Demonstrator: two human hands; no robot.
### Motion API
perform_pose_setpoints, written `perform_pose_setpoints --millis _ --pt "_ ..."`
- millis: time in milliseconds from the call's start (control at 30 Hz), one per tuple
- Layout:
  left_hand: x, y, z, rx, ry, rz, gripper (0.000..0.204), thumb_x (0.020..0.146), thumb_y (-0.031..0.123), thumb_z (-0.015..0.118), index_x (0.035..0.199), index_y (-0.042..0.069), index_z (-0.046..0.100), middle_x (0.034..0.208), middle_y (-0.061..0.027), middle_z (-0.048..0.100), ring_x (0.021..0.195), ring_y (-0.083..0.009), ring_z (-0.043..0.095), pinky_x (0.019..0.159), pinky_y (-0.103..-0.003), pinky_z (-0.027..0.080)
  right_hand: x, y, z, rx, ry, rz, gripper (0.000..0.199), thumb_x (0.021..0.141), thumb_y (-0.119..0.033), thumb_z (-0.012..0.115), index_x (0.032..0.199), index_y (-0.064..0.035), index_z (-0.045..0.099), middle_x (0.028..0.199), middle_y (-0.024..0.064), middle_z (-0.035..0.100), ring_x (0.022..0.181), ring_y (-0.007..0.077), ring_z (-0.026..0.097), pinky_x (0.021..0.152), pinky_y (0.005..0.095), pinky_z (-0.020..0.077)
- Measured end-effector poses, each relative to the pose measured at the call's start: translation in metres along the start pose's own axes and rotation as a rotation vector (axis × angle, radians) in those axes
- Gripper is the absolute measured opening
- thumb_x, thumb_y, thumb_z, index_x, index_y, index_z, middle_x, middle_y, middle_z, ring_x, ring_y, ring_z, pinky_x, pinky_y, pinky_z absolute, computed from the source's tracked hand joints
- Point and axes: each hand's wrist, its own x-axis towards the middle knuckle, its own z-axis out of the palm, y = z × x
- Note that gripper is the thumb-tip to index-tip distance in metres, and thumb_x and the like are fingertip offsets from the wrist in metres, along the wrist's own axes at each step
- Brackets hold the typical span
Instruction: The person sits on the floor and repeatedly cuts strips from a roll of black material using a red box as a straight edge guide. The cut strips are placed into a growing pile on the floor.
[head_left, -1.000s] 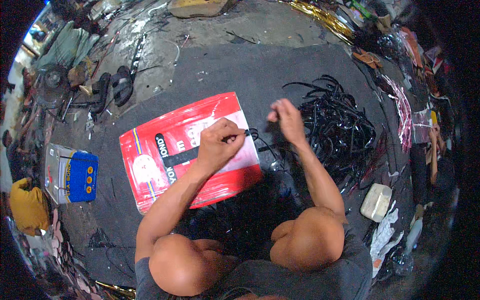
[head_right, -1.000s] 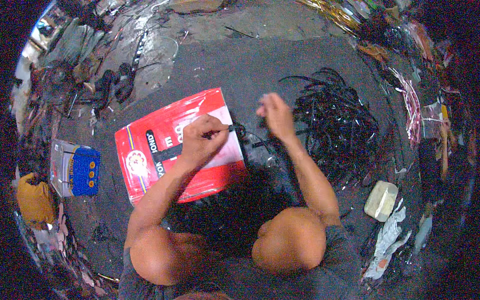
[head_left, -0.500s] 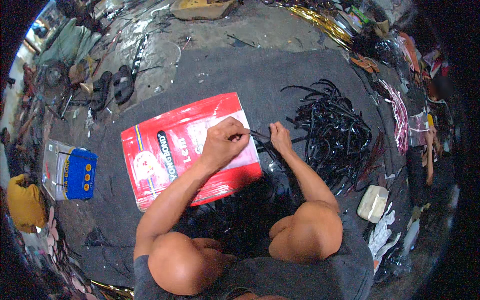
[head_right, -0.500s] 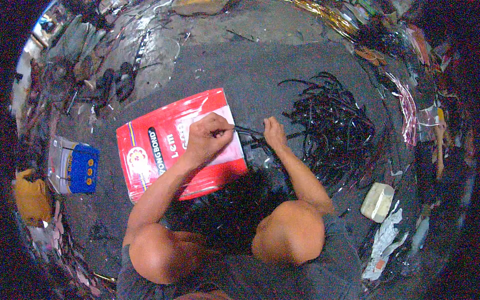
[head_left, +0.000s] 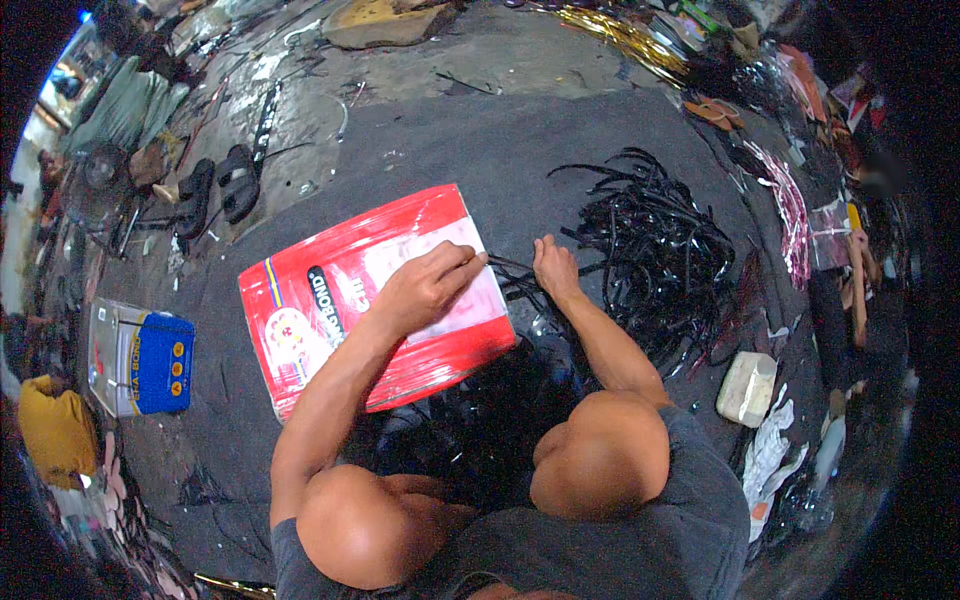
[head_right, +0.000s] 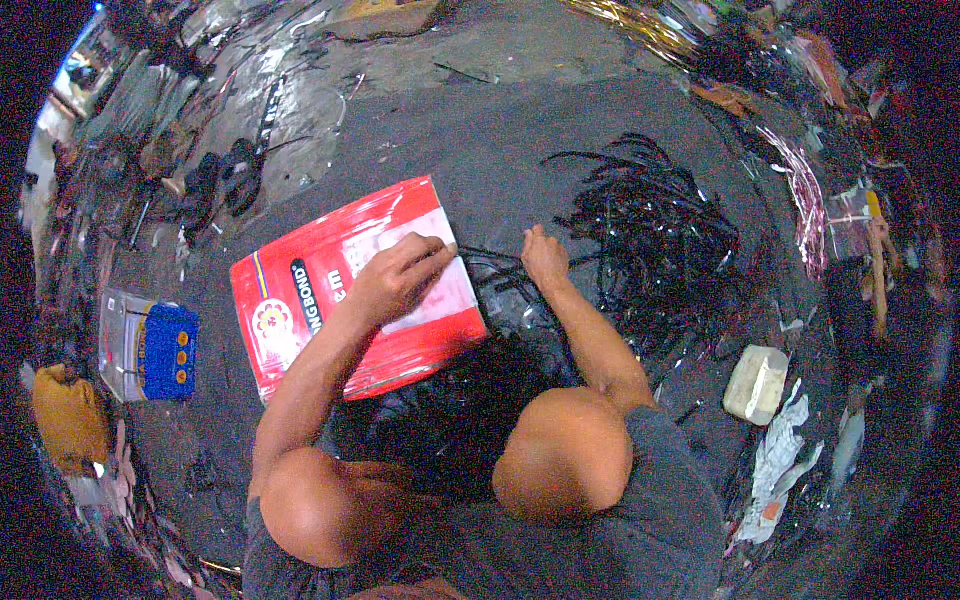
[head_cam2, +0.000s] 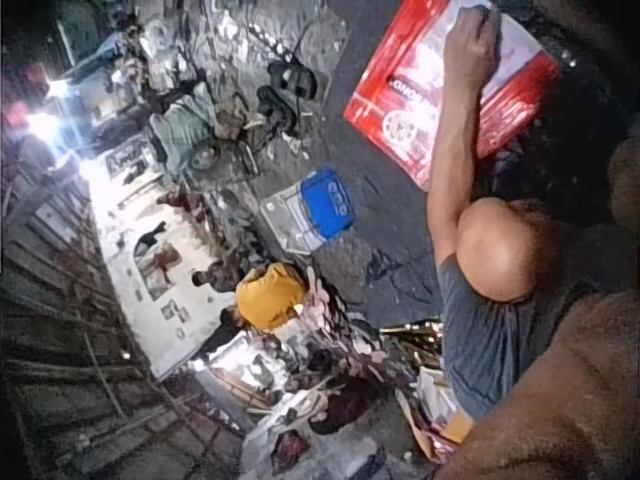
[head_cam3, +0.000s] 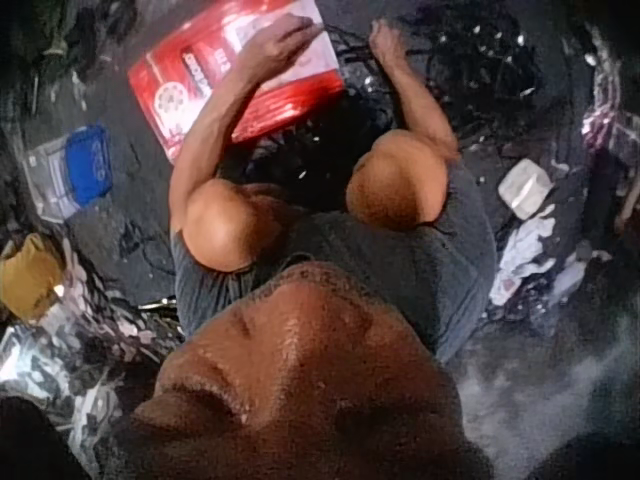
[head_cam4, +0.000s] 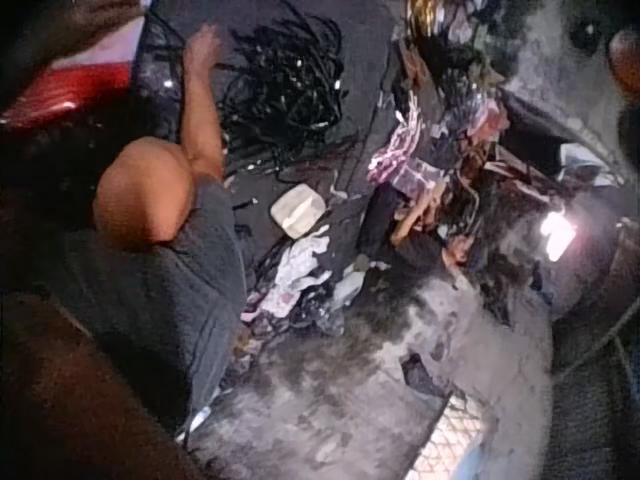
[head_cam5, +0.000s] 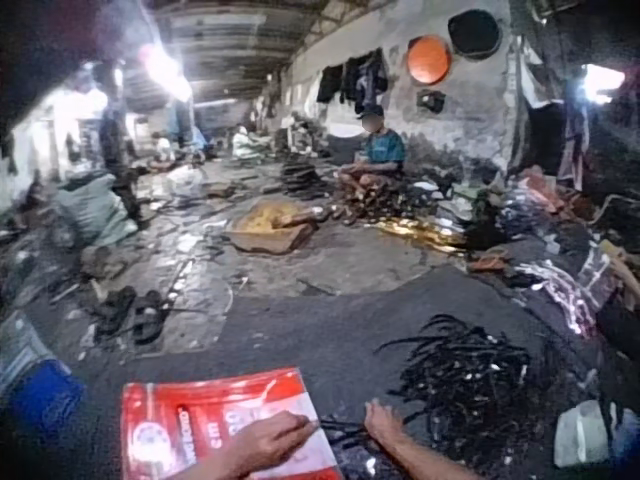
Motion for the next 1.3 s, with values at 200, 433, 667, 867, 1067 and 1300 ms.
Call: perform_pose_setpoints --millis 200,433,667,867,1067,1300 --pt "0.004 0.008 -0.003 0.13 -0.064 0.058 0.034 0.08 0.003 0.068 0.113 -0.005 0.066 0.103 -0.0122 0.065 0.087 -0.0248 0.065 0.073 -0.035 0.056 0.016 0.043 -0.033 -0.098 0.081 0.148 0.035 0.103 -0.035 0.047 0.107 -0.0018 0.058 0.087 0.0308 0.069 0.084 0.0475 0.07 0.075 0.0589 0.0562" --pt "0.013 0.026 0.004 0.144 0.012 -0.039 0.034 0.077 0.0 0.071 0.11 -0.001 0.068 0.1 -0.0129 0.066 0.082 -0.0258 0.067 0.068 -0.035 0.057 0.0 0.056 -0.202 -0.132 1.388 0.256 0.023 0.097 -0.026 0.06 0.11 -0.0081 0.057 0.112 0.0129 0.063 0.108 0.0376 0.055 0.09 0.051 0.0415" --pt "0.01 0.031 0.006 0.099 0.05 -0.167 0.035 0.075 0.001 0.071 0.11 0.003 0.071 0.099 -0.0112 0.067 0.08 -0.0252 0.067 0.067 -0.035 0.056 -0.074 -0.022 -0.079 0.109 -0.154 -0.06 0.05 0.09 -0.049 0.065 0.104 -0.0008 0.064 0.112 0.0222 0.062 0.104 0.0409 0.064 0.083 0.0533 0.0527" --pt "0.014 0.048 0.009 -0.015 0.03 -0.218 0.033 0.075 -0.001 0.072 0.108 0.004 0.072 0.098 -0.0108 0.068 0.077 -0.0244 0.065 0.066 -0.034 0.055 -0.169 0.007 -0.001 -0.004 -0.512 -0.486 0.044 0.091 -0.044 0.061 0.098 -0.0003 0.067 0.094 0.0225 0.069 0.082 0.04 0.07 0.067 0.0535 0.0556" --pt "0.026 0.096 -0.018 -0.363 -0.211 -0.33 0.05 0.077 0.012 0.081 0.124 0.004 0.064 0.108 -0.0151 0.066 0.096 -0.0312 0.068 0.083 -0.037 0.056 -0.167 -0.038 -0.097 0.656 -1.069 -0.714 0.025 0.08 -0.026 0.076 0.085 -0.0032 0.064 0.078 0.0143 0.067 0.08 0.0349 0.069 0.068 0.0445 0.0517" --pt "0.02 0.127 -0.05 -1.066 -0.113 -1.017 0.054 0.088 0.017 0.075 0.134 0.001 0.051 0.109 -0.0081 0.065 0.095 -0.0142 0.065 0.082 -0.026 0.052 -0.128 -0.109 -0.238 0.697 -0.53 -0.859 0.032 0.074 -0.023 0.074 0.103 -0.0102 0.069 0.083 0.011 0.066 0.084 0.0345 0.064 0.08 0.0447 0.0473"
